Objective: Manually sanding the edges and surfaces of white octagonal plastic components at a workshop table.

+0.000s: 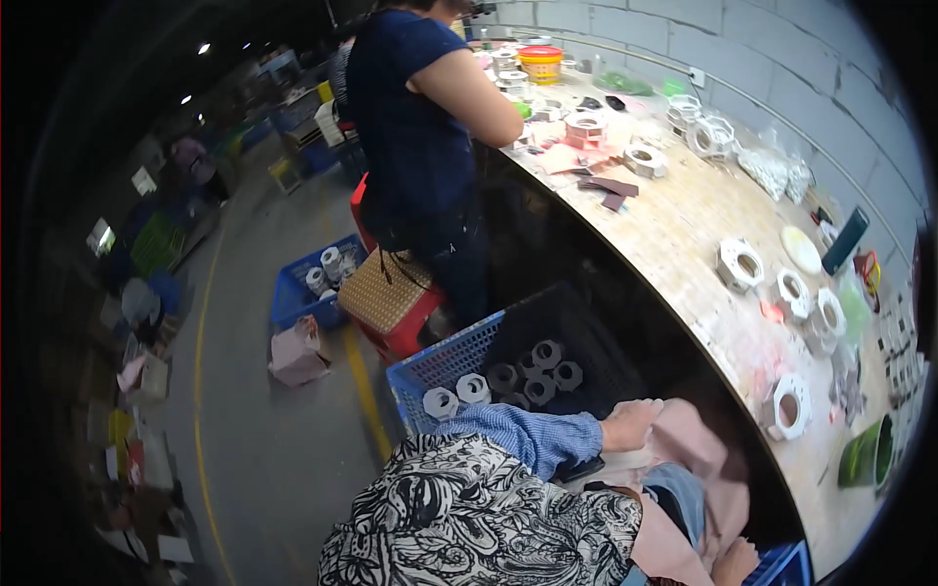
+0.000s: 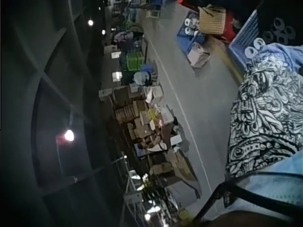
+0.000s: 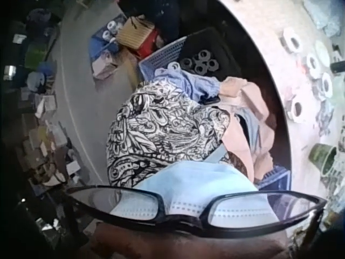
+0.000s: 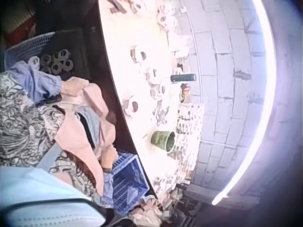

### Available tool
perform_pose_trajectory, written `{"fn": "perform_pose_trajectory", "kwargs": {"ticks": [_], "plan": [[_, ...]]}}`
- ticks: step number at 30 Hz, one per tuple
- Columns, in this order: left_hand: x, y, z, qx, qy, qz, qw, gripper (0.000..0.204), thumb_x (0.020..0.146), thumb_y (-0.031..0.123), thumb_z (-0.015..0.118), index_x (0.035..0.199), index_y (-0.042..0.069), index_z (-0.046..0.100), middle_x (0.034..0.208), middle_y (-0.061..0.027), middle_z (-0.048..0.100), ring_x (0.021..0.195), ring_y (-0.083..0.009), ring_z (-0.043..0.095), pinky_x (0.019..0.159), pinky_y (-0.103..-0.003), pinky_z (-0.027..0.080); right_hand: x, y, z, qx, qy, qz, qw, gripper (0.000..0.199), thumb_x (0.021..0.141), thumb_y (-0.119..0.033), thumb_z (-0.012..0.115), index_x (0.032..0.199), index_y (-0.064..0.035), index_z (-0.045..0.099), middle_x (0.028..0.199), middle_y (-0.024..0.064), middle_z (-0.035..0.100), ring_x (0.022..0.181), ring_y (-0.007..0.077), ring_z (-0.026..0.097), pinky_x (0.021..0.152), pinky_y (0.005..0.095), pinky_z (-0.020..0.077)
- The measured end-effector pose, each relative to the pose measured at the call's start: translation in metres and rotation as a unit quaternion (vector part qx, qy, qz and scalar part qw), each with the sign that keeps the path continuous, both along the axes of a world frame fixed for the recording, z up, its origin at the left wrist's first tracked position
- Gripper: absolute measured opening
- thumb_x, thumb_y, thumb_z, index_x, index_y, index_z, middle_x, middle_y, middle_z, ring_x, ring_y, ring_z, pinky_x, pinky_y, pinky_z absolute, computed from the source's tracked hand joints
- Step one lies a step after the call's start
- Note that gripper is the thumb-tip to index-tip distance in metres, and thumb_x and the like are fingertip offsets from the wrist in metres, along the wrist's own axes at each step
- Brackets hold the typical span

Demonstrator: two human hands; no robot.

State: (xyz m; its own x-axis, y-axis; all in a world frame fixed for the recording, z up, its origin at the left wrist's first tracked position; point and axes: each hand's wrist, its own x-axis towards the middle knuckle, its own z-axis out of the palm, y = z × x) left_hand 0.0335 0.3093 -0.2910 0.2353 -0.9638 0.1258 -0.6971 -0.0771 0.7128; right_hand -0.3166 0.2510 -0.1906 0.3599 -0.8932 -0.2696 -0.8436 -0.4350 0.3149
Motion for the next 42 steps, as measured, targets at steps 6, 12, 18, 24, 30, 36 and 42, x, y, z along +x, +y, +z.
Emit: {"fn": "perform_pose_trajectory", "kwargs": {"ticks": [6, 12, 18, 24, 30, 36, 42], "plan": [[0.013, 0.008, 0.011, -0.017, 0.047, -0.028, 0.998, 0.025, 0.074, 0.008, 0.063, 0.094, 0.0, 0.051, 0.091, -0.02, 0.058, 0.09, -0.0396, 0.059, 0.078, -0.048, 0.046, 0.018, -0.024, 0.012, 0.037, -0.131, 0.092, 0.986, 0.028, 0.094, -0.029, 0.051, 0.086, -0.0055, 0.063, 0.087, 0.0206, 0.068, 0.078, 0.0393, 0.066, 0.066, 0.0478, 0.0526], [0.018, 0.007, -0.003, -0.032, 0.078, -0.05, 0.995, 0.013, 0.074, 0.007, 0.06, 0.083, 0.0, 0.053, 0.084, -0.0189, 0.056, 0.082, -0.039, 0.057, 0.071, -0.045, 0.045, 0.073, -0.026, 0.063, 0.088, -0.415, 0.303, 0.853, 0.033, 0.095, -0.009, 0.052, 0.127, -0.0038, 0.056, 0.097, 0.022, 0.067, 0.085, 0.0395, 0.065, 0.074, 0.043, 0.0511], [0.029, -0.006, 0.01, -0.073, 0.083, -0.055, 0.992, 0.008, 0.078, 0.006, 0.058, 0.081, 0.0, 0.054, 0.081, -0.0179, 0.056, 0.08, -0.0372, 0.057, 0.07, -0.044, 0.045, 0.085, -0.042, 0.074, 0.078, -0.377, 0.112, 0.916, 0.034, 0.097, -0.011, 0.051, 0.129, -0.0014, 0.052, 0.104, 0.0194, 0.067, 0.084, 0.0297, 0.066, 0.069, 0.0372, 0.0511], [0.038, -0.023, 0.005, -0.119, 0.073, -0.047, 0.989, 0.008, 0.083, 0.008, 0.057, 0.082, 0.0, 0.054, 0.081, -0.0175, 0.056, 0.081, -0.0373, 0.057, 0.072, -0.045, 0.047, 0.1, -0.066, 0.091, 0.02, -0.504, 0.1, 0.858, 0.022, 0.095, -0.011, 0.058, 0.113, 0.0014, 0.063, 0.089, 0.0112, 0.068, 0.066, 0.0171, 0.062, 0.062, 0.0293, 0.0502], [0.034, -0.033, 0.003, -0.116, 0.05, -0.064, 0.99, 0.008, 0.082, 0.008, 0.058, 0.082, 0.0, 0.055, 0.082, -0.0171, 0.056, 0.08, -0.0368, 0.057, 0.072, -0.044, 0.047, 0.093, -0.086, 0.087, -0.023, -0.597, 0.02, 0.802, 0.022, 0.094, -0.006, 0.059, 0.11, 0.0086, 0.062, 0.091, 0.0143, 0.068, 0.066, 0.0197, 0.062, 0.059, 0.0299, 0.0507], [0.022, -0.001, 0.0, -0.077, 0.006, -0.1, 0.992, 0.014, 0.08, 0.013, 0.061, 0.083, 0.001, 0.055, 0.082, -0.0172, 0.057, 0.081, -0.0375, 0.059, 0.072, -0.044, 0.048, 0.042, -0.1, 0.036, -0.051, -0.622, 0.048, 0.78, 0.013, 0.093, -0.01, 0.056, 0.096, 0.0022, 0.061, 0.079, 0.0109, 0.063, 0.052, 0.0161, 0.055, 0.05, 0.0286, 0.0433], [0.013, 0.015, 0.008, -0.02, 0.035, -0.116, 0.992, 0.016, 0.078, 0.014, 0.061, 0.087, 0.001, 0.058, 0.084, -0.0193, 0.059, 0.083, -0.0388, 0.06, 0.073, -0.045, 0.048, -0.007, -0.081, 0.057, -0.087, -0.622, 0.011, 0.778, 0.018, 0.098, -0.009, 0.05, 0.105, 0.0029, 0.061, 0.081, 0.0081, 0.062, 0.054, 0.0093, 0.052, 0.051, 0.0231, 0.0401]]}}
